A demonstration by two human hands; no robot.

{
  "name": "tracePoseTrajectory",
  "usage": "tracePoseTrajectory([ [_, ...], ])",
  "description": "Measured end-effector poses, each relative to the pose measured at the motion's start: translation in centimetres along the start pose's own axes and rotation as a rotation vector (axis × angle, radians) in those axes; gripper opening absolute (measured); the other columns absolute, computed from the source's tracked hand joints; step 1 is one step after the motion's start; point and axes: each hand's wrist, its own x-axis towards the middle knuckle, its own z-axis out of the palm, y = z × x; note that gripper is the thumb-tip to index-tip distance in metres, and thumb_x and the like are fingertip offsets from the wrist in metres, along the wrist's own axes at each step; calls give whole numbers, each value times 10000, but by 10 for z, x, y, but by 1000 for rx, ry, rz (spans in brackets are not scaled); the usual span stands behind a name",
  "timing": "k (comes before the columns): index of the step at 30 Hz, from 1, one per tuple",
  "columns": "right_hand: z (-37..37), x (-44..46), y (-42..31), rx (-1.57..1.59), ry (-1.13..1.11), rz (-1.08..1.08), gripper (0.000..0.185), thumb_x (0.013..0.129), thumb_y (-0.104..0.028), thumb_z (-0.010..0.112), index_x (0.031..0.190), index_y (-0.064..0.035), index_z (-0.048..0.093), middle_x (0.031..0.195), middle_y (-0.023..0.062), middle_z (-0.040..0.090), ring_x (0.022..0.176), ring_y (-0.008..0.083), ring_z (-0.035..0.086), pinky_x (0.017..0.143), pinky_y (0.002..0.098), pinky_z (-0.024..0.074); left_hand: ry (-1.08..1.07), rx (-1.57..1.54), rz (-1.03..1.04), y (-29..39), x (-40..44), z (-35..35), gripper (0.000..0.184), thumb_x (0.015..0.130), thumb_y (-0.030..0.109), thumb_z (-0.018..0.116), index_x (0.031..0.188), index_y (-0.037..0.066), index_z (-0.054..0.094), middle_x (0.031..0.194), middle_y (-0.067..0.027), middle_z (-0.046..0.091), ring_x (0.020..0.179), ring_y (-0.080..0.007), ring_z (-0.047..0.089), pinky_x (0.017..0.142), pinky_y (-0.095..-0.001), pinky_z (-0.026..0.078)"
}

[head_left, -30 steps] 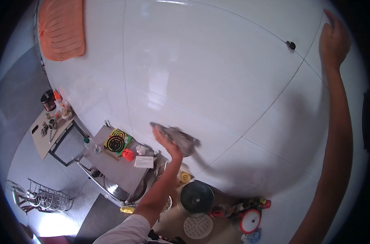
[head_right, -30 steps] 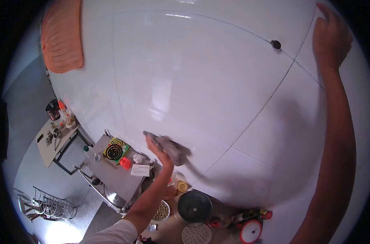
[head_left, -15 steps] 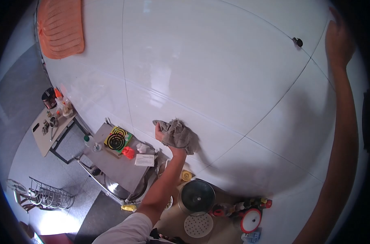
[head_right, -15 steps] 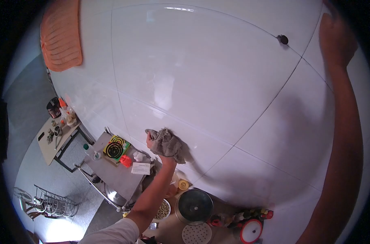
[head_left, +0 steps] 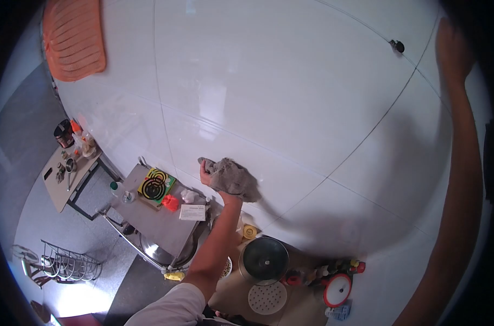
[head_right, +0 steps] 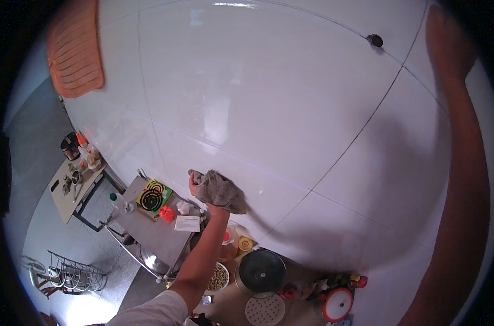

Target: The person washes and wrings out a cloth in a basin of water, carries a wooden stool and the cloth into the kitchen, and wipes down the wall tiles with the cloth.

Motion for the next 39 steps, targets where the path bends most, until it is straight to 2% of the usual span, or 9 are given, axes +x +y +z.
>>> tracePoseTrajectory([
  [5, -7, 1, -9, 81, 2, 34, 320, 924, -362, 484, 938, -119, 692, 831, 111, 660, 673, 263, 609, 646, 383, 465, -92, -383, -194, -16, 6, -9, 703, 819, 126, 681, 1403, 45, 296, 1331, -112, 340, 1239, -239, 392, 1073, -350, 331],
  [7, -20, 6, -20, 88, 32, -2, 308, 927, -340, 475, 1021, -146, 695, 859, 96, 671, 652, 250, 606, 622, 361, 467, -74, -139, -35, -9, -2, -5, 740, 809, 139, 696, 1409, 24, 279, 1334, -132, 336, 1250, -255, 382, 1080, -359, 316],
  [9, -52, 15, -47, 431, -137, 132, 259, 836, 6, 479, 1046, 0, 630, 1082, 181, 502, 1038, 327, 489, 916, 517, 393, -50, 104, 124, 9, -7, 1, 778, 798, 153, 712, 1415, 4, 262, 1338, -151, 332, 1260, -271, 373, 1088, -369, 301],
  [16, -50, 9, -43, 422, -104, 76, 259, 828, 31, 459, 1025, 5, 624, 1076, 187, 497, 1034, 332, 487, 893, 490, 416, 0, 202, 179, -17, -6, 5, 680, 861, 133, 640, 1417, 41, 260, 1314, -143, 366, 1229, -268, 411, 1055, -364, 359],
  [18, -51, 12, -45, 489, -106, 124, 253, 828, 30, 458, 1021, 6, 621, 1075, 182, 495, 1031, 335, 487, 875, 479, 428, -102, -149, -64, -52, 3, -2, 604, 906, 121, 574, 1420, 115, 258, 1228, -111, 445, 1094, -236, 527, 933, -331, 477],
  [21, -52, 14, -48, 463, -115, 165, 251, 826, 34, 460, 1013, 8, 625, 1066, 181, 500, 1022, 334, 490, 857, 470, 436, -153, -584, -434, 21, -10, -12, 589, 920, 131, 551, 1423, 170, 246, 1171, -93, 496, 975, -199, 588, 820, -305, 531],
  [26, -51, 13, -47, 428, -85, 107, 243, 830, 33, 457, 995, 11, 633, 1045, 180, 509, 1002, 327, 495, 846, 467, 436, -7, 286, 167, -5, -8, 7, 671, 845, 77, 641, 1409, 70, 277, 1288, -141, 435, 1178, -226, 481, 999, -328, 424],
  [29, -53, 12, -46, 427, -83, 102, 233, 836, 26, 462, 992, 13, 634, 1041, 182, 509, 999, 323, 495, 846, 463, 435, -17, -16, -64, 5, -9, 11, 662, 852, 75, 623, 1417, 84, 277, 1344, -134, 374, 1236, -220, 415, 1056, -337, 359],
  [39, -55, 15, -50, 423, -152, 143, 251, 838, 41, 467, 1035, 23, 622, 1082, 193, 495, 1023, 316, 481, 866, 463, 427, -179, -391, -215, -62, 7, -7, 648, 891, 154, 585, 1435, 64, 244, 1306, -114, 389, 1174, -226, 448, 1024, -368, 393],
])
